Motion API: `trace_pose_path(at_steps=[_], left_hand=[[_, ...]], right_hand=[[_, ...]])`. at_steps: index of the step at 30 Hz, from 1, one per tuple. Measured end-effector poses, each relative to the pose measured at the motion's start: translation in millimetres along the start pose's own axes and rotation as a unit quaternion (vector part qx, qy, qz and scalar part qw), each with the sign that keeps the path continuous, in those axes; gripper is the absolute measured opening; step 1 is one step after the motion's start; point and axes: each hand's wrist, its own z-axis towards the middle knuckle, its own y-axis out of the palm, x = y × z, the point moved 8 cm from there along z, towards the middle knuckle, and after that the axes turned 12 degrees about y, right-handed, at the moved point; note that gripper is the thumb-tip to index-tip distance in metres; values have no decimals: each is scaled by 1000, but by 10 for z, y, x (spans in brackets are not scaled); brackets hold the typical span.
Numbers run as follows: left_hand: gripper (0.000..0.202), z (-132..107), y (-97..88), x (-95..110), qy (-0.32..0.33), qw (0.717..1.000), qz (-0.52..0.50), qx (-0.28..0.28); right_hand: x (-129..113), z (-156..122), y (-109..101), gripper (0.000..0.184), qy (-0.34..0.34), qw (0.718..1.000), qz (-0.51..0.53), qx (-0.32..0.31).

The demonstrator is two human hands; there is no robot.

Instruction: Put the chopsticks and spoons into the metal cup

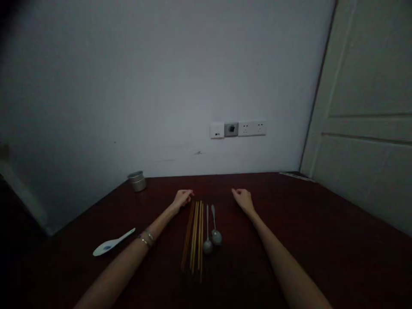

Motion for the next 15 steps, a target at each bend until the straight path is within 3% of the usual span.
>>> trace_pose_path(at_steps=[8, 15], left_hand=[[26, -299, -130, 478, 73, 996, 37, -37], [25, -718, -650, 952, 190, 970, 133, -78]], right_hand=[[53, 8, 28, 44, 12, 1000, 2, -25], [134, 43, 79, 45, 20, 998, -24, -46]])
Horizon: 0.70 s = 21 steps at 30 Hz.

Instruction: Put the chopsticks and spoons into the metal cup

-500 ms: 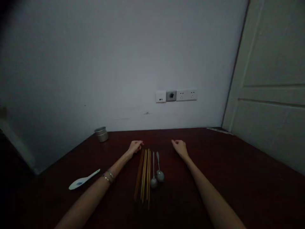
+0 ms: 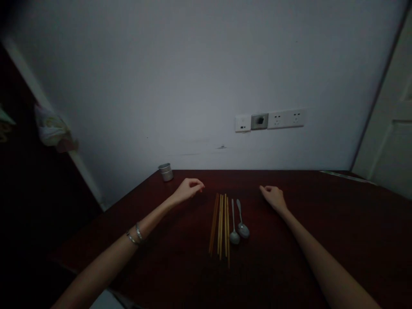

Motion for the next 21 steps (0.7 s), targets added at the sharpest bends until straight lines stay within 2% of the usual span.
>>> trace_pose_path(at_steps=[4, 9, 14, 17, 21], left_hand=[[25, -294, -256, 2, 26, 994, 70, -74], [43, -677, -470, -287, -2, 980, 130, -151], [66, -982, -561, -587, -50, 956, 175, -231], [70, -1079, -584, -698, -71, 948, 183, -249], [61, -1125, -605, -811, -94, 943, 196, -251]], right_hand=[[17, 10, 10, 44, 2, 1000, -18, -9], [34, 10, 19, 40, 13, 999, -44, -17], [49, 7, 24, 36, 33, 998, -41, -25], [42, 1, 4, 33, 34, 999, -39, -16], [48, 0, 7, 33, 30, 998, -46, -16]])
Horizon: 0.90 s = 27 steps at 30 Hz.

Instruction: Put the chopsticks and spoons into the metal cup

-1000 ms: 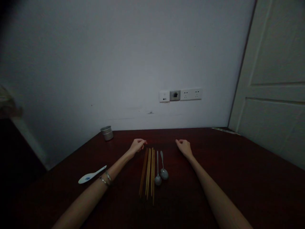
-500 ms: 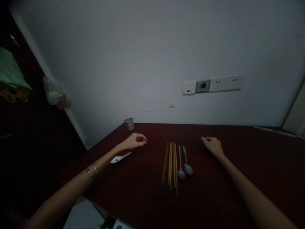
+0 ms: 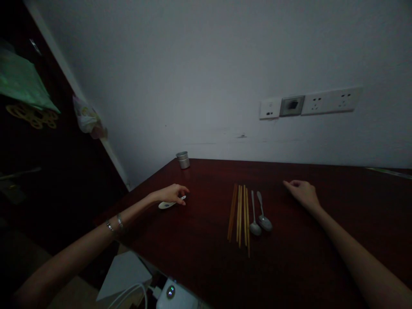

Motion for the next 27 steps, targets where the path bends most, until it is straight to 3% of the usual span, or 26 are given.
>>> trace_pose_path(at_steps=[8, 20, 27], left_hand=[[24, 7, 3, 0, -9, 1000, -16, -14], [29, 51, -132, 163, 17, 997, -75, 10], [29, 460, -385, 500, 72, 989, -98, 79]], right_hand=[[-12, -4, 8, 34, 4, 1000, -2, -3], [-7, 1, 13, 34, -8, 1000, 0, -3], [-53, -39, 5, 36, -21, 1000, 11, -7]])
